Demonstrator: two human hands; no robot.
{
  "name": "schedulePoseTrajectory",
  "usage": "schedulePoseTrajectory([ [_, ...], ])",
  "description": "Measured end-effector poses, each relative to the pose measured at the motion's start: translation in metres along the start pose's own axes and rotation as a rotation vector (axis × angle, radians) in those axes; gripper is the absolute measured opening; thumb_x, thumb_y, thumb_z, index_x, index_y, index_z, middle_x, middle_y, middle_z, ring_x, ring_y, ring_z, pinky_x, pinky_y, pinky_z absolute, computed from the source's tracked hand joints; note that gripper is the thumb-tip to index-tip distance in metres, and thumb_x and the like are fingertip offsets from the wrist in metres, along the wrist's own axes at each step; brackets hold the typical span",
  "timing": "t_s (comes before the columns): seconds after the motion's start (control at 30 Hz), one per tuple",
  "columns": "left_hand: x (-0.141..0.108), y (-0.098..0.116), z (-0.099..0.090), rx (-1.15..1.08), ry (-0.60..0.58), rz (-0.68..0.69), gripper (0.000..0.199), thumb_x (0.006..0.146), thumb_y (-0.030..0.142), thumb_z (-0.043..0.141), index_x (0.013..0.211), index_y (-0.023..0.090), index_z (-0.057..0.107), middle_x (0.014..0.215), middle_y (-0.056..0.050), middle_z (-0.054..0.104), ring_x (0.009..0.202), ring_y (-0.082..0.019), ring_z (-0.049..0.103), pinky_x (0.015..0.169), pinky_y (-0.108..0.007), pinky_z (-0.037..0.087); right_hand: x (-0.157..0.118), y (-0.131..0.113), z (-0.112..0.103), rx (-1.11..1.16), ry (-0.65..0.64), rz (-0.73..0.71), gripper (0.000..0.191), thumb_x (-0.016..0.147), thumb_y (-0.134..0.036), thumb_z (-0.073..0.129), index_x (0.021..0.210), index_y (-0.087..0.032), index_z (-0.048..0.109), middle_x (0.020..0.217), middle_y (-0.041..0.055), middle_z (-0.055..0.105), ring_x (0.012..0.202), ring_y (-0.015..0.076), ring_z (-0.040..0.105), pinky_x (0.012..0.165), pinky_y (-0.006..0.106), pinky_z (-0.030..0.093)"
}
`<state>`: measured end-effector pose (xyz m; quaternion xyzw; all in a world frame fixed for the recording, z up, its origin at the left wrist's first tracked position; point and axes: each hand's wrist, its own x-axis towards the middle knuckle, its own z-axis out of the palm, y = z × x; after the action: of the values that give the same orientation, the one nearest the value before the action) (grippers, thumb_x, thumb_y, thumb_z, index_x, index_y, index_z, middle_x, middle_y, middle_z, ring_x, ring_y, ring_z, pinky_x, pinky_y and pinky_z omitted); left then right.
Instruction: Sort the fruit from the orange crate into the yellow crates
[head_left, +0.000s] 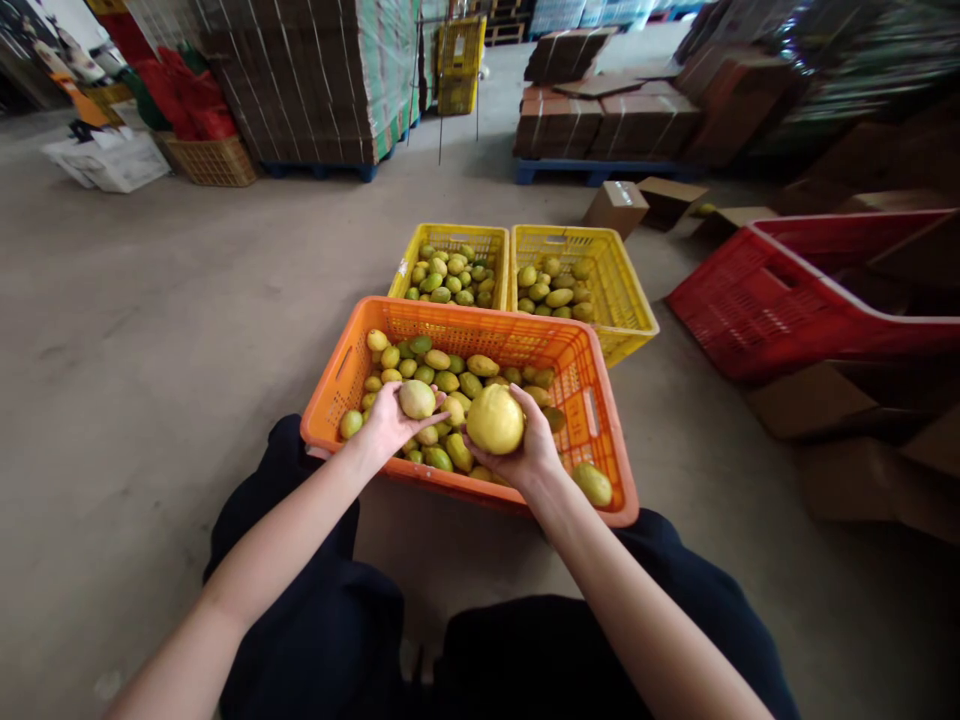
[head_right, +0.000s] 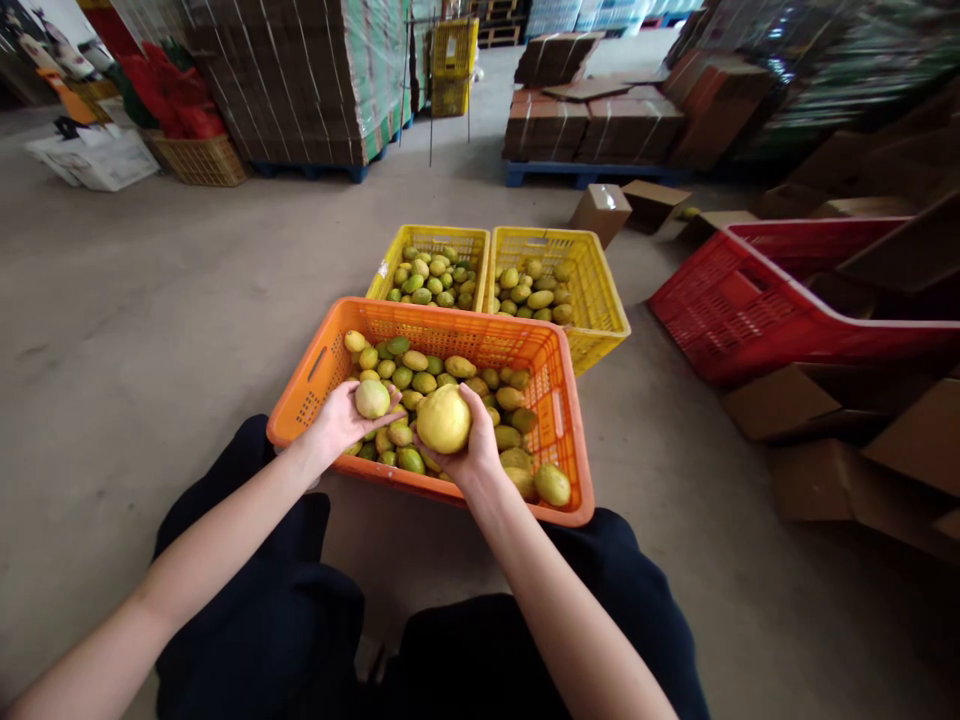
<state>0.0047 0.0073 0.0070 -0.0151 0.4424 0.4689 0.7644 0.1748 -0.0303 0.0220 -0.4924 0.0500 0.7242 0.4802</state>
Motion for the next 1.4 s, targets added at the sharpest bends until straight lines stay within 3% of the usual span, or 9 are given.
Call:
schedulePoseTrajectory([
  [0.17, -0.004, 0.0, 0.005, 0.056, -0.04, -0.057, 0.03, 0.088, 0.014, 0.04, 0.111, 0.01, 0.058, 0.085, -0.013, 0.069, 0.08, -0.026, 0.071, 0.07, -0.043, 0.061, -0.002, 0.0, 0.001, 0.026, -0.028, -0.022, 0.025, 0.087, -0.044, 0.054, 0.092, -0.02, 0.06, 0.068, 0.0052, 0.069, 0.065, 0.0237, 0.068, 0.058, 0.037, 0.058],
  [0.3, -0.012, -0.001, 0.009, 0.085, -0.096, -0.051, 0.023, 0.092, 0.02, 0.043, 0.107, 0.011, 0.058, 0.084, -0.012, 0.07, 0.077, -0.023, 0.07, 0.064, -0.037, 0.06, 0.0, 0.0, 0.001, 0.017, -0.062, 0.004, 0.027, 0.087, -0.045, 0.053, 0.09, -0.019, 0.06, 0.067, 0.006, 0.069, 0.065, 0.0238, 0.069, 0.056, 0.037, 0.058],
  [0.47, -0.014, 0.002, 0.008, -0.11, -0.168, -0.095, 0.025, 0.093, 0.032, 0.046, 0.096, 0.011, 0.059, 0.077, -0.01, 0.066, 0.063, -0.016, 0.064, 0.053, -0.024, 0.055, 0.001, 0.0, 0.001, 0.028, -0.066, 0.022, 0.027, 0.087, -0.045, 0.053, 0.087, -0.019, 0.06, 0.066, 0.0054, 0.068, 0.063, 0.0225, 0.068, 0.055, 0.036, 0.058],
  [0.63, -0.013, 0.005, 0.005, -0.162, -0.128, -0.097, 0.012, 0.087, 0.023, 0.051, 0.087, 0.013, 0.058, 0.074, -0.008, 0.064, 0.067, -0.017, 0.065, 0.056, -0.026, 0.056, -0.001, -0.001, 0.001, 0.038, -0.057, 0.023, 0.027, 0.086, -0.046, 0.054, 0.09, -0.02, 0.061, 0.067, 0.0052, 0.068, 0.065, 0.0232, 0.068, 0.057, 0.038, 0.058],
  [0.77, -0.014, 0.003, 0.002, -0.115, -0.118, -0.11, 0.013, 0.08, 0.021, 0.048, 0.084, 0.013, 0.058, 0.067, -0.006, 0.062, 0.058, -0.016, 0.061, 0.048, -0.024, 0.053, -0.003, -0.002, 0.003, 0.066, -0.025, 0.001, 0.023, 0.087, -0.043, 0.055, 0.091, -0.02, 0.06, 0.065, 0.0033, 0.067, 0.066, 0.0226, 0.068, 0.061, 0.038, 0.059],
  [1.07, -0.008, -0.001, 0.002, -0.019, -0.041, 0.073, 0.014, 0.081, 0.021, 0.047, 0.075, 0.013, 0.057, 0.06, -0.003, 0.059, 0.049, -0.011, 0.055, 0.045, -0.019, 0.048, -0.005, -0.002, 0.004, 0.062, -0.025, 0.015, 0.025, 0.087, -0.044, 0.054, 0.092, -0.02, 0.06, 0.065, 0.0036, 0.067, 0.066, 0.0235, 0.068, 0.062, 0.04, 0.059],
  [1.4, -0.01, -0.002, 0.005, 0.061, -0.04, 0.132, 0.016, 0.083, 0.021, 0.048, 0.071, 0.015, 0.056, 0.057, -0.002, 0.058, 0.051, -0.013, 0.06, 0.051, -0.024, 0.053, -0.004, -0.002, 0.004, 0.076, -0.012, -0.002, 0.023, 0.086, -0.043, 0.056, 0.091, -0.021, 0.059, 0.065, 0.0033, 0.066, 0.068, 0.0237, 0.068, 0.062, 0.041, 0.06],
])
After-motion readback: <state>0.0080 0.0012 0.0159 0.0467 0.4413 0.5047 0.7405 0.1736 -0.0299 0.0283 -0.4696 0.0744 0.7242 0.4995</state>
